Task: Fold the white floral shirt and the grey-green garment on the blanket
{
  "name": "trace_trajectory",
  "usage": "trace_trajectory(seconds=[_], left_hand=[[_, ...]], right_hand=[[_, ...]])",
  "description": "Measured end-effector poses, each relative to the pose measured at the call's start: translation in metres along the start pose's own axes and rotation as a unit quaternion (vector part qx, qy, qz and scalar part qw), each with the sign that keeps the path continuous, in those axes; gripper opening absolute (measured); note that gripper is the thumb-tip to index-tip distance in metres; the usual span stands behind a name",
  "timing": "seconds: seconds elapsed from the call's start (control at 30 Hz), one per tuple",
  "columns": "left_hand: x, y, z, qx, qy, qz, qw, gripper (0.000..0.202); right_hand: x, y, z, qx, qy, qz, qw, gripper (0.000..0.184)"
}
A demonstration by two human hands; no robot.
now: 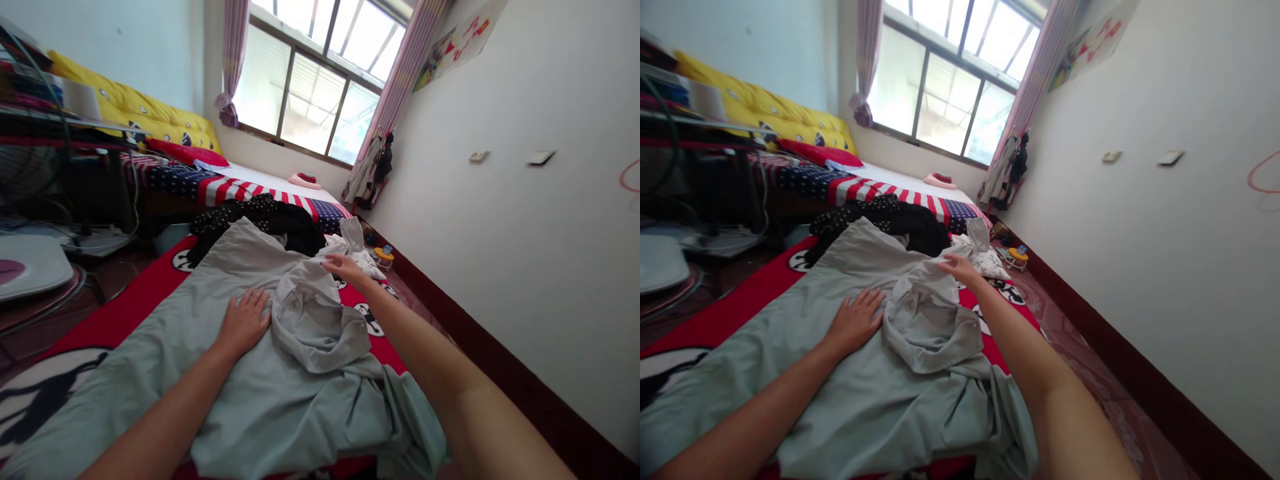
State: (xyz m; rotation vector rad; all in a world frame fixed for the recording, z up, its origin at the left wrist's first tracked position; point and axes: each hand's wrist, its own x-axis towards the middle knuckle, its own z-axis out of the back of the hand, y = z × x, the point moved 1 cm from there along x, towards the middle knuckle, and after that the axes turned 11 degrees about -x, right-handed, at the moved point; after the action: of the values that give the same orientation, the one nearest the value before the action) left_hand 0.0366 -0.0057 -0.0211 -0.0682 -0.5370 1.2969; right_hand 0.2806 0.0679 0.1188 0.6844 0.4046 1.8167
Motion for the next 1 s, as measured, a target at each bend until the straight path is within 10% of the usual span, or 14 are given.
trace_trajectory(seconds=[0.13, 0.43, 0.53, 0.7, 0.87, 1.0], left_hand=[[0.0, -0.001, 0.001, -0.012, -0.007, 0.006, 1.0, 0.05], [0.0, -0.001, 0.001, -0.035, -0.014, 0.009, 0.999, 0.05], [0.0, -0.001, 0.001, -0.028, -0.01, 0.007, 1.0, 0.049], [0.003, 0.004, 0.004, -0.082, -0.046, 0.015, 0.995, 0.053], [0.007, 0.007, 0.013, -0.202, -0.129, 0.004, 0.971, 0.054], [0.007, 0.005, 0.009, -0.16, -0.071, 0.008, 0.985, 0.053]], right_hand=[[-0.058, 0.005, -0.052, -0.223, 0.176, 0.039, 0.958, 0.064], [-0.136, 0.043, -0.091, -0.363, 0.137, 0.094, 0.917, 0.097], [-0.127, 0.037, -0.094, -0.364, 0.097, 0.083, 0.922, 0.072], [-0.09, -0.002, -0.046, -0.263, -0.032, -0.068, 0.962, 0.014], [-0.101, -0.081, 0.047, -0.254, -0.179, -0.218, 0.925, 0.036], [-0.139, -0.127, 0.076, -0.264, -0.232, -0.296, 0.888, 0.038]])
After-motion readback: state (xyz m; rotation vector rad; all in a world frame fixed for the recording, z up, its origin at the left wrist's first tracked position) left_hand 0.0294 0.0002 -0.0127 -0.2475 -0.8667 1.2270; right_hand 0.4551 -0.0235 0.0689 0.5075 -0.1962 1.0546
